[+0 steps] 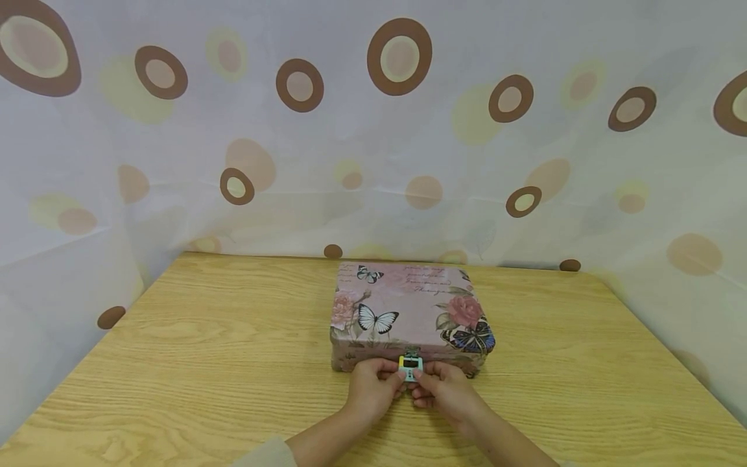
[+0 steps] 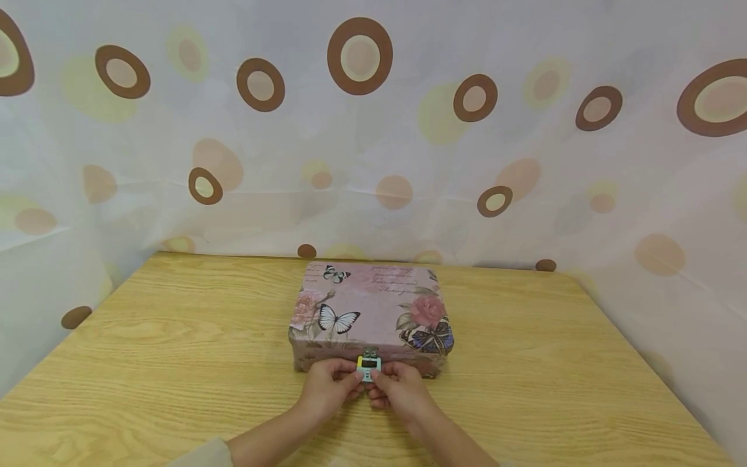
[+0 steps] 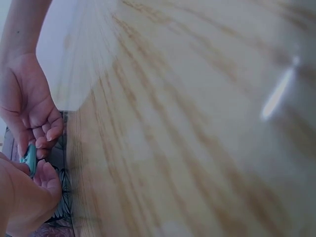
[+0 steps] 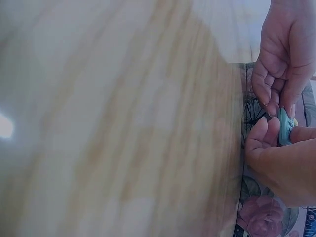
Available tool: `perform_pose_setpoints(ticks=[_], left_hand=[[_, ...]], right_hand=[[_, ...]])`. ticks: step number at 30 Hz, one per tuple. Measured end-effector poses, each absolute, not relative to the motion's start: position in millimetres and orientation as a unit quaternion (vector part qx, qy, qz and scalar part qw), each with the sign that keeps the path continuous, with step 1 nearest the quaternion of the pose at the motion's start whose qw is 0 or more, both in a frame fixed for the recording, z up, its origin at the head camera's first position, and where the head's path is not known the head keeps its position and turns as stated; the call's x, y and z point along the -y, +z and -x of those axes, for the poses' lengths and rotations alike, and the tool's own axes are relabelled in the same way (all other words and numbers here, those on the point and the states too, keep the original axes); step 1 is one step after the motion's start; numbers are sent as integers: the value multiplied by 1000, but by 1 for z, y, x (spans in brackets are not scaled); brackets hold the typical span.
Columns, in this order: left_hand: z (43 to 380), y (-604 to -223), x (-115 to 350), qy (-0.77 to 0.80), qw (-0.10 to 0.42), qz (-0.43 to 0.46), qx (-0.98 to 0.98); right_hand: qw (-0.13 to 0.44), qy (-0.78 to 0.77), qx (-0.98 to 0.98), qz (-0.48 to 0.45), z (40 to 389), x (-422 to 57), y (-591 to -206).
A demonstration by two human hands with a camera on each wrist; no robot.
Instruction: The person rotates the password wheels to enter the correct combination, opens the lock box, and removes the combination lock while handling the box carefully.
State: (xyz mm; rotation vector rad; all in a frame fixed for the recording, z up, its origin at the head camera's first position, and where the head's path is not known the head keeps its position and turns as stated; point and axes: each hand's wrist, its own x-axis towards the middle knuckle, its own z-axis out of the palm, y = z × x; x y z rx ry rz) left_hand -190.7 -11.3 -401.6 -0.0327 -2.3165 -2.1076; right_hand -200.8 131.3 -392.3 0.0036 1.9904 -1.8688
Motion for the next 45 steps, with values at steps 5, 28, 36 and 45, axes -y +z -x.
perform_pose_setpoints(ticks=[5, 28, 36, 45], left_hand=[[191, -402, 11, -672, 6, 11, 740], [191, -402, 11, -666, 6, 3, 745], [191, -403, 10, -663, 10, 2, 749], [192, -403, 10, -659, 7, 4, 752]], right_hand=[[204, -672, -712, -5, 201, -131, -393], [217, -677, -703, 10, 201, -132, -391], [210, -657, -724, 32, 201, -132, -393], [216, -652, -726, 33, 203, -132, -395]])
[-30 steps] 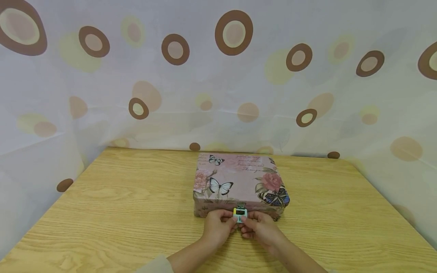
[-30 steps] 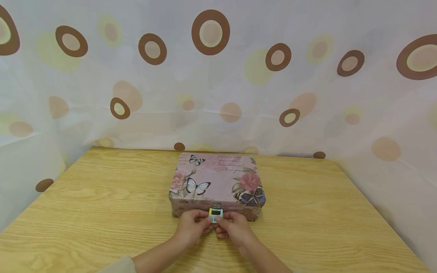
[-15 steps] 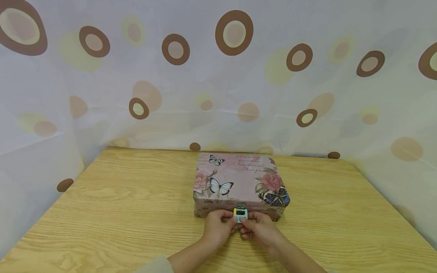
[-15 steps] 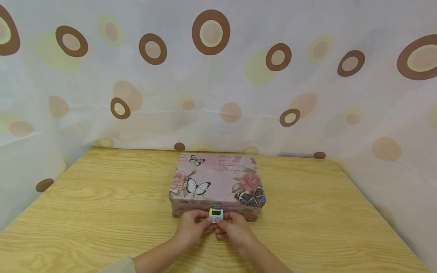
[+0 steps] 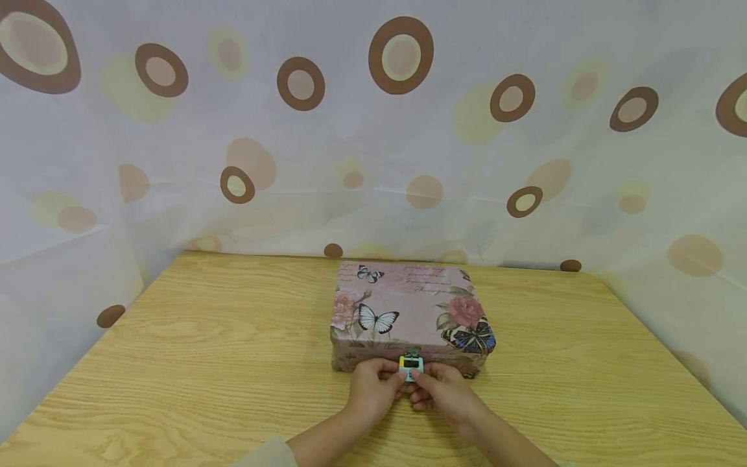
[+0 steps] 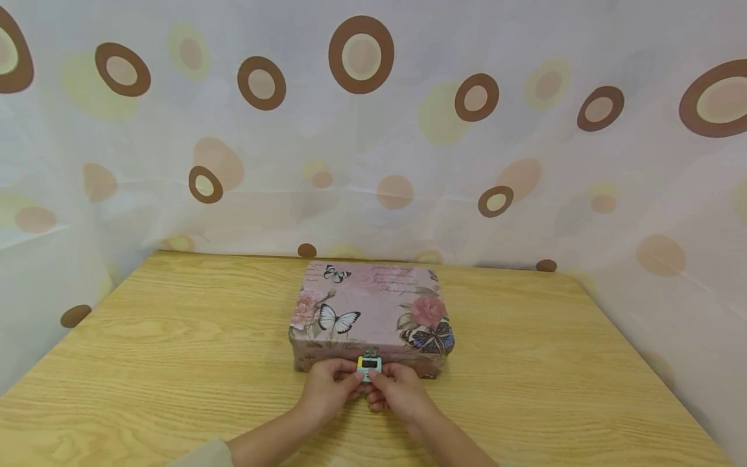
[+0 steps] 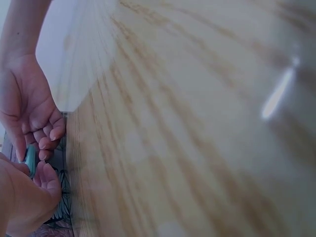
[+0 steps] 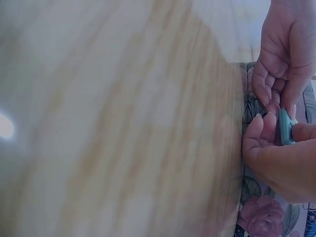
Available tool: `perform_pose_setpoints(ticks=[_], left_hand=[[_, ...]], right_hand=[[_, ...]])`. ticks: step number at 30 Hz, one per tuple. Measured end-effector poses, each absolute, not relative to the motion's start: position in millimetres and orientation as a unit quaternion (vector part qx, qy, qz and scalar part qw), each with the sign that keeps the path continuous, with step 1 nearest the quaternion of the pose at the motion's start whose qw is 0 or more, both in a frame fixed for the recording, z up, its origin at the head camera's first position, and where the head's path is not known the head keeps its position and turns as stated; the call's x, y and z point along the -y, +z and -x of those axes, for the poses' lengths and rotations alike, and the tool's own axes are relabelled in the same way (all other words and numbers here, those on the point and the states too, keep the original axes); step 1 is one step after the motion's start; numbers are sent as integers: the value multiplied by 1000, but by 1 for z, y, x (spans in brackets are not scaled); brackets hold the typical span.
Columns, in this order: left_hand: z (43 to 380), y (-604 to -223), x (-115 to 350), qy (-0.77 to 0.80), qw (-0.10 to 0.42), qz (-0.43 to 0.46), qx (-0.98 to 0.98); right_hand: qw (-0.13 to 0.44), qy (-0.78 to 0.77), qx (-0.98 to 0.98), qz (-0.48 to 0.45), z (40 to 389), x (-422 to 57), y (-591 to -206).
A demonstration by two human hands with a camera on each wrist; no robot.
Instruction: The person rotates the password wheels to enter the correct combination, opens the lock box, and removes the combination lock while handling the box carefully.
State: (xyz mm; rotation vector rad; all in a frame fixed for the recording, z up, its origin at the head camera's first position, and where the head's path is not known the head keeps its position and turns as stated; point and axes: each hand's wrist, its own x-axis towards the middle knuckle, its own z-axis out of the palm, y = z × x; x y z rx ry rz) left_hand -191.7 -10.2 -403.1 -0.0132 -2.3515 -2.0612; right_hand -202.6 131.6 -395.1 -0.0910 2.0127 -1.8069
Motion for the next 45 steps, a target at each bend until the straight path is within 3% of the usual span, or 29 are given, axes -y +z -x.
perform_pose_setpoints(ticks=[45], left_hand=[[192, -403, 11, -667, 1, 6, 745]], right_hand=[[207, -651, -730, 20, 201, -133, -392]])
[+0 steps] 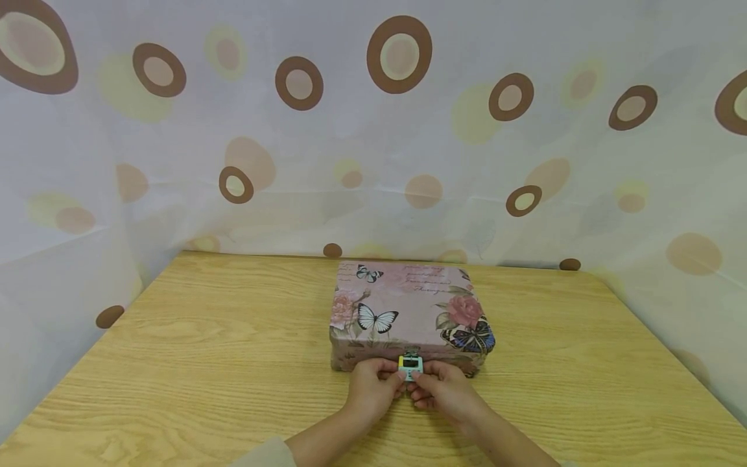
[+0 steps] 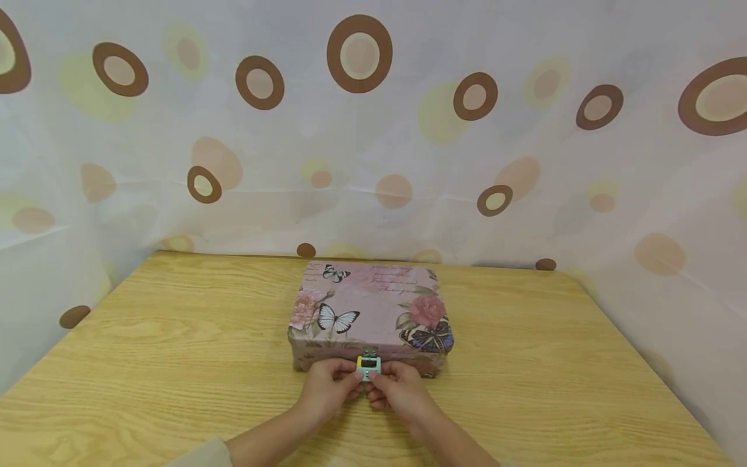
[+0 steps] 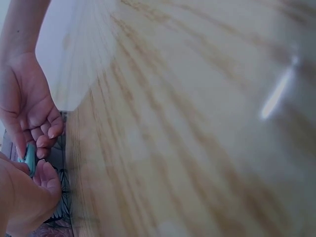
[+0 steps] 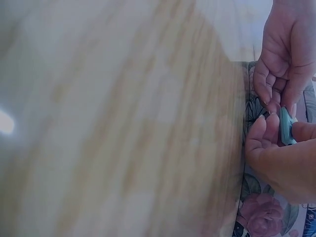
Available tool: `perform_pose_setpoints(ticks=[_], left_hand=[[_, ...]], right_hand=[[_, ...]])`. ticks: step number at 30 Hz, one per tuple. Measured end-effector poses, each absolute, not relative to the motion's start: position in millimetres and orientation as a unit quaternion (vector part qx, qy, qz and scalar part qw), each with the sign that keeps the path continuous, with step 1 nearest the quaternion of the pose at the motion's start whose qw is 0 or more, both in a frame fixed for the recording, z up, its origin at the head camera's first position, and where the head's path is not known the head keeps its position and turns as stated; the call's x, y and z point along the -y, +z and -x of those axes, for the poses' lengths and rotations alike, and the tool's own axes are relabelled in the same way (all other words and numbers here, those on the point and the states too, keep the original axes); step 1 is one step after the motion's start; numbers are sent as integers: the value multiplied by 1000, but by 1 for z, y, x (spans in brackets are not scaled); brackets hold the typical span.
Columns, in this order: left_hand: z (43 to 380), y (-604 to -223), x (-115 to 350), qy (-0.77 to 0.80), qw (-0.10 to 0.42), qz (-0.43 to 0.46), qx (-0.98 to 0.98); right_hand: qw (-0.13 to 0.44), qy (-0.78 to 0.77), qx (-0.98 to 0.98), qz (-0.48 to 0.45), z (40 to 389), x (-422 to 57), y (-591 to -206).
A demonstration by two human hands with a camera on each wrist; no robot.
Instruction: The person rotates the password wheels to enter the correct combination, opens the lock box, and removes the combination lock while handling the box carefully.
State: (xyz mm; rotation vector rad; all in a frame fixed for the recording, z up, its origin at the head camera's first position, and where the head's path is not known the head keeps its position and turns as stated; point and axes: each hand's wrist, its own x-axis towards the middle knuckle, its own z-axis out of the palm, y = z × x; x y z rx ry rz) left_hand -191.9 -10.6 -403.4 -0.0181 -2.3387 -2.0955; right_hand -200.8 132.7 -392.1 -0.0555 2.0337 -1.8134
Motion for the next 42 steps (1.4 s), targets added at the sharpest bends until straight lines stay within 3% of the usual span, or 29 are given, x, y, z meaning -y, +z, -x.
perform_pose_setpoints(ticks=[19, 42], left_hand=[[192, -403, 11, -664, 0, 5, 747], [191, -401, 11, -673, 7, 9, 740]], right_hand=[[216, -637, -739, 41, 202, -132, -393], [198, -654, -730, -12, 202, -135, -388]])
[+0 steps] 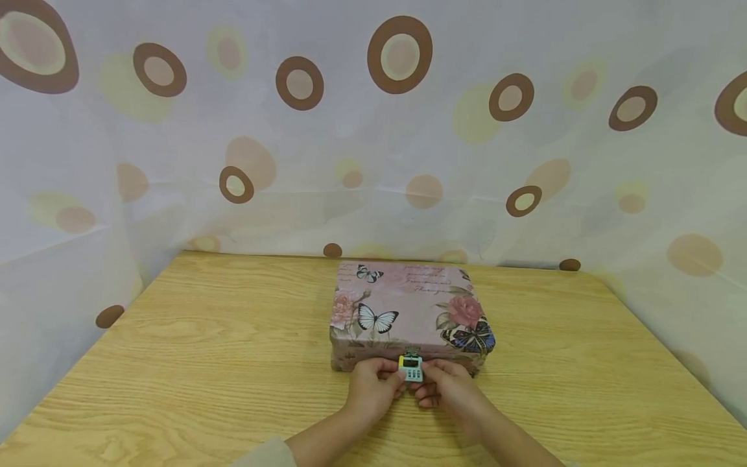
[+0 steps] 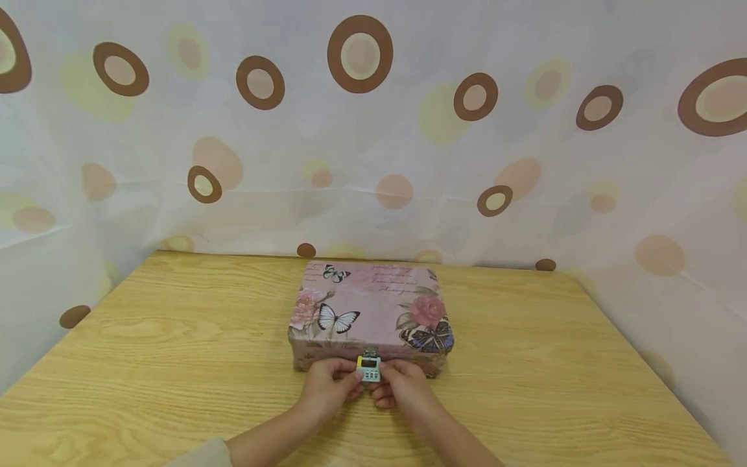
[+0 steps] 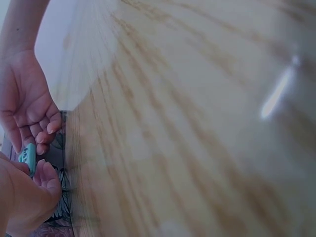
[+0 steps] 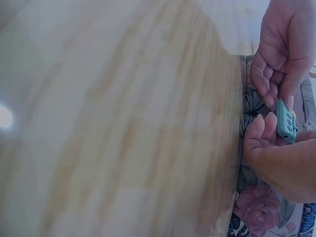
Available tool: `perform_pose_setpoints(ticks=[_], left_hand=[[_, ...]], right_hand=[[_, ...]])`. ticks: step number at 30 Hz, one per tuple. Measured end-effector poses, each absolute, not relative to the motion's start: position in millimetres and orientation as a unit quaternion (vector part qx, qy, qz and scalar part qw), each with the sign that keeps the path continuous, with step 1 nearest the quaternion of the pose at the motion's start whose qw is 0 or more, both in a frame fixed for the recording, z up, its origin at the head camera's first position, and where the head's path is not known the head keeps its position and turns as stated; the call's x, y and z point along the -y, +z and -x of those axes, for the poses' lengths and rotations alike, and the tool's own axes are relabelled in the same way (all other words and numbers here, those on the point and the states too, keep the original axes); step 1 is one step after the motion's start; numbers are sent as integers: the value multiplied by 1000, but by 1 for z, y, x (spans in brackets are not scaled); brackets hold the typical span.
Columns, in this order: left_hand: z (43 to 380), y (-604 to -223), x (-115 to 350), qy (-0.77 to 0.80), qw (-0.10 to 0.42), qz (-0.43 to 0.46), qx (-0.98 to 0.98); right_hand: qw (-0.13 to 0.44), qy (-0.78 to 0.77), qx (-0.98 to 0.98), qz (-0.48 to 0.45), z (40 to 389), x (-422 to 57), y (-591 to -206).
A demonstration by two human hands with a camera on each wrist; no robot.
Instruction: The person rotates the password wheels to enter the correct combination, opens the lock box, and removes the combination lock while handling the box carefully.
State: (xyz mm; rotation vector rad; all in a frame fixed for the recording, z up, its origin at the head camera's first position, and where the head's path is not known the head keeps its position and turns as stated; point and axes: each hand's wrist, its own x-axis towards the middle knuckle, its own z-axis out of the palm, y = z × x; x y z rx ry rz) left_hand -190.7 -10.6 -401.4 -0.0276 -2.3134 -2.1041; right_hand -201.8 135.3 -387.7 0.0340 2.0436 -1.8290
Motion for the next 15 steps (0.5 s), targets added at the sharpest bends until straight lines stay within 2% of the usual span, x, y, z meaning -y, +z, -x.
perform_pose_setpoints(ticks=[15], left_hand=[[192, -402, 11, -666, 5, 9, 746]], right_hand=[[208, -650, -730, 36, 202, -135, -392]])
